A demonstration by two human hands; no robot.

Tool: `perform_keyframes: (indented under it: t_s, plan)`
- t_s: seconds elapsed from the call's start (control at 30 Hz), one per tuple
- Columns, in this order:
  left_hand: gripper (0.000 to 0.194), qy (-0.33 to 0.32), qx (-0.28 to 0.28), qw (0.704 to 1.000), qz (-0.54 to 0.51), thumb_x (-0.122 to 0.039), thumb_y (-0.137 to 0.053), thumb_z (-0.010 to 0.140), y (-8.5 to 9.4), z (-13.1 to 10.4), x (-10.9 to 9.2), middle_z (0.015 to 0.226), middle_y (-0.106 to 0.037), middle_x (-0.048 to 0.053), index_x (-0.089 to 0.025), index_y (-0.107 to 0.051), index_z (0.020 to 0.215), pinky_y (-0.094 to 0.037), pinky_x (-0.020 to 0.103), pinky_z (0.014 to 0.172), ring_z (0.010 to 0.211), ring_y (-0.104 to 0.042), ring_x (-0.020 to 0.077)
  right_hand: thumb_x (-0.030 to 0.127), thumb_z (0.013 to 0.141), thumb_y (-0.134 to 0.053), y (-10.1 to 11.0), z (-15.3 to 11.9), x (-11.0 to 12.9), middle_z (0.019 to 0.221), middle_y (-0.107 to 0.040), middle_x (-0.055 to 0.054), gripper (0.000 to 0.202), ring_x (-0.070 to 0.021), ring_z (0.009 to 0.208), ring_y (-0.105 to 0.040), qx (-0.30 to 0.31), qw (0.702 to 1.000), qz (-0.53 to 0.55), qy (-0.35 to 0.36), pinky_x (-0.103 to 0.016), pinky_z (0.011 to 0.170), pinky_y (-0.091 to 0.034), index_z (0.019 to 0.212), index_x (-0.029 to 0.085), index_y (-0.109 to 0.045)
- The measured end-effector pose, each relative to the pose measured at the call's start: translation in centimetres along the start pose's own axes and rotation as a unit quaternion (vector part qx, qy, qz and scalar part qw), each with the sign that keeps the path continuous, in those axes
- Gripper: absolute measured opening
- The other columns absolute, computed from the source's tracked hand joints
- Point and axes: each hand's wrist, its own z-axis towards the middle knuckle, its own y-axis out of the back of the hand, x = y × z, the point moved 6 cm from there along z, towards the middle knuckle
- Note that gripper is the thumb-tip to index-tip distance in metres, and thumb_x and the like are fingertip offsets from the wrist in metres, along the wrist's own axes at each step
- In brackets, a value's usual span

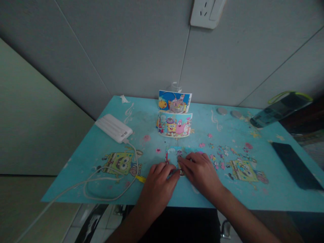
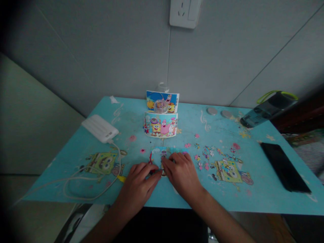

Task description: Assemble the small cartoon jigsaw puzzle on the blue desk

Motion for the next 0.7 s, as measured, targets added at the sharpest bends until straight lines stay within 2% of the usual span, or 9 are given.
perform_keyframes:
  t_s: [0.37,0.57,0.7]
  plan:
    - [0.019,-0.014,-0.020,1.000,0.002,-0.016,-0.060,0.099,-0.1,-0.2,0.1,0.109,-0.070,0.004,-0.024,-0.070,0.113,-0.046,0.043,0.084,0.103,-0.061,0.0247,0.027,0.103,-0.054,-0.1,-0.5,0.0,0.096,-0.070,-0.006,0.024,-0.0234,0.089,-0.062,-0.003,1.000,0.026,-0.017,-0.039,0.084,-0.042,0.119,0.026,-0.072]
    - [0.022,-0.014,-0.047,0.999,-0.020,-0.018,-0.061,0.098,0.5,-0.3,0.3,0.110,-0.071,0.003,-0.025,-0.069,0.118,-0.047,0.043,0.085,0.102,-0.061,0.0238,0.025,0.102,-0.053,2.2,-3.0,-2.9,0.106,-0.071,-0.010,0.027,-0.0266,0.097,-0.063,-0.084,0.994,0.038,-0.061,-0.044,0.089,-0.046,0.123,0.023,-0.071]
    - [0.021,0.032,-0.106,0.994,0.006,-0.020,-0.063,0.097,1.2,-0.9,0.9,0.113,-0.070,0.007,-0.021,-0.069,0.117,-0.048,0.046,0.089,0.104,-0.061,0.0259,0.024,0.100,-0.055,2.7,-5.3,-4.5,0.107,-0.071,-0.010,0.027,-0.0284,0.098,-0.064,-0.106,0.991,0.020,-0.082,-0.046,0.089,-0.049,0.120,0.026,-0.073]
